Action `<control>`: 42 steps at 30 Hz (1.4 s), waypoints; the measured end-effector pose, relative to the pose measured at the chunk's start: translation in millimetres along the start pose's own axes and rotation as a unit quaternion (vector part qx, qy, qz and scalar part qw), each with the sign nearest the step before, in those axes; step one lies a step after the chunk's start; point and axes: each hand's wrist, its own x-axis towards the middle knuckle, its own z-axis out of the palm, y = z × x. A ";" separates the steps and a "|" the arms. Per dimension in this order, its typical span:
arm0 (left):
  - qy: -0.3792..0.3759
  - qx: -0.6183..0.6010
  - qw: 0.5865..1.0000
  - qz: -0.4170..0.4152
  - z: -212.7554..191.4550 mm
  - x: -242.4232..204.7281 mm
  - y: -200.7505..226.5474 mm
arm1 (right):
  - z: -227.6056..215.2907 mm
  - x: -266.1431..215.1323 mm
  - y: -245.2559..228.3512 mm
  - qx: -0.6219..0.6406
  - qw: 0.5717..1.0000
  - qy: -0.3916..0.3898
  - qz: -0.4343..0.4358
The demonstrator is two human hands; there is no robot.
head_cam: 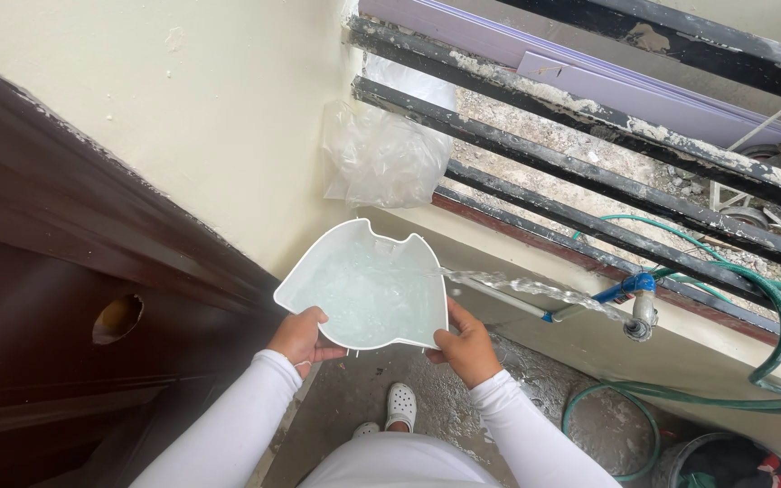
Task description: The person removes the clear plastic tank from a wet/dry vacuum on the floor, carries it to an outdoor water tap, holds it under the running tap to fill it with water, turns off the tap, and carries the filled tank back toward the vacuum and sofa cleaning setup.
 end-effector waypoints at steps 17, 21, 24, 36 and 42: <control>0.004 0.017 1.000 -0.007 -2.7 -23.7 33.8 | -132.9 -28.4 93.8 -0.007 0.949 0.256 -0.184; 0.018 0.024 0.999 -0.019 4.6 -30.7 37.9 | -239.3 -47.9 83.1 0.006 0.876 0.458 -0.154; 0.017 0.030 0.999 -0.026 2.6 -27.5 28.7 | -279.8 -44.3 55.4 0.044 0.916 0.395 -0.048; -0.002 0.029 0.999 -0.015 -1.6 -31.1 29.0 | -319.6 1.6 0.6 0.142 0.965 0.124 0.183; -0.017 0.021 0.999 -0.020 -0.6 -26.8 27.5 | -339.5 6.6 18.4 0.156 0.966 0.075 0.194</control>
